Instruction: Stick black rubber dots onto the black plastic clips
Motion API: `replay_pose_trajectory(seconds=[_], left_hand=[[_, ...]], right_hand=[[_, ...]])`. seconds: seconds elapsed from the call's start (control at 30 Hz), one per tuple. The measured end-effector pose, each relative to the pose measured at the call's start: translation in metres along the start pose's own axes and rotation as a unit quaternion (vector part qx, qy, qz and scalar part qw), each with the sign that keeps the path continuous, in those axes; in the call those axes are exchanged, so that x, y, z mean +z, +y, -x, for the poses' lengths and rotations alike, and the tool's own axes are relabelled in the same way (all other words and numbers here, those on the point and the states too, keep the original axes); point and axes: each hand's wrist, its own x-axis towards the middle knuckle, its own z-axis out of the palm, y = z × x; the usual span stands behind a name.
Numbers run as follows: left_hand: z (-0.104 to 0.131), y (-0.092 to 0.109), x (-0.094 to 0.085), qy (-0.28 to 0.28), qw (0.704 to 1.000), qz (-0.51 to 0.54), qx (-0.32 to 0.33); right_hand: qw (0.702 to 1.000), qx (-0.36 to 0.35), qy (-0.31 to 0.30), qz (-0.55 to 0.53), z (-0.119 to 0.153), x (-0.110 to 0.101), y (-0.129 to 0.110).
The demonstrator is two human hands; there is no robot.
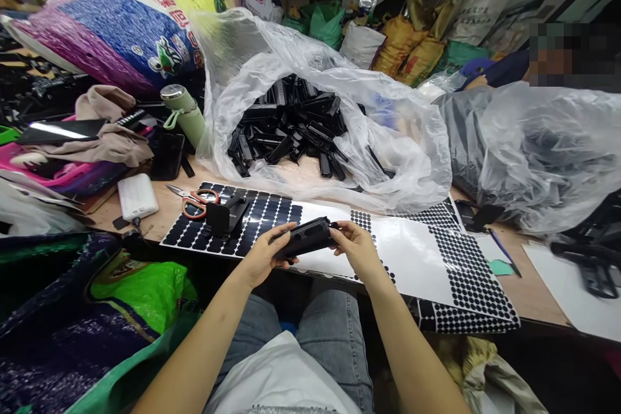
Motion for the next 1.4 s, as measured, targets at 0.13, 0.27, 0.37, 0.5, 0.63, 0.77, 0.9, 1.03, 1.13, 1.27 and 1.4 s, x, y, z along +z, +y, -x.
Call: replay_pose_trajectory(seconds=[0.13,0.27,0.37,0.5,0.63,0.77,0.9,1.03,1.13,1.27,1.4], left_hand=[[-0.01,-0.012,-0.001,0.017,0.998,0.059,-0.014],[-0.019,-0.022,-0.009,0.084,0.983,0.16,0.017],[-0.021,-0.022,-0.007,0.148,0.972,0.17,0.06],[-0.023,-0.02,0.014,0.16,0.976,0.135,0.06],[-0.024,-0.023,0.034,0.128,0.975,0.173,0.059],[-0.024,-0.026,0.037,0.096,0.977,0.184,0.039],[-0.024,-0.02,0.029,0.129,0.978,0.161,-0.015],[-0.025,-0.011,0.017,0.148,0.981,0.123,-0.033],[-0.023,-0.008,0.011,0.139,0.985,0.093,-0.049],[-0.02,-0.008,0.012,0.126,0.987,0.067,-0.072],[-0.02,-0.004,0.017,0.115,0.987,0.047,-0.099]], right_hand=[[0.999,-0.025,-0.002,0.042,-0.004,-0.002,-0.004],[0.993,-0.047,0.064,0.086,-0.002,-0.018,-0.018],[0.951,-0.151,0.198,0.185,0.009,-0.021,-0.029],[0.878,-0.304,0.181,0.323,0.026,0.012,-0.016],[0.858,-0.322,0.038,0.398,0.031,0.053,0.021],[0.864,-0.309,0.04,0.396,0.037,0.07,0.035],[0.899,-0.307,-0.011,0.313,0.032,0.053,0.027],[0.907,-0.146,0.171,0.356,-0.006,-0.021,0.027],[0.878,0.009,0.214,0.427,-0.039,-0.082,0.04],[0.87,0.066,0.198,0.447,-0.057,-0.116,0.055],[0.876,0.082,0.178,0.441,-0.056,-0.115,0.061]])
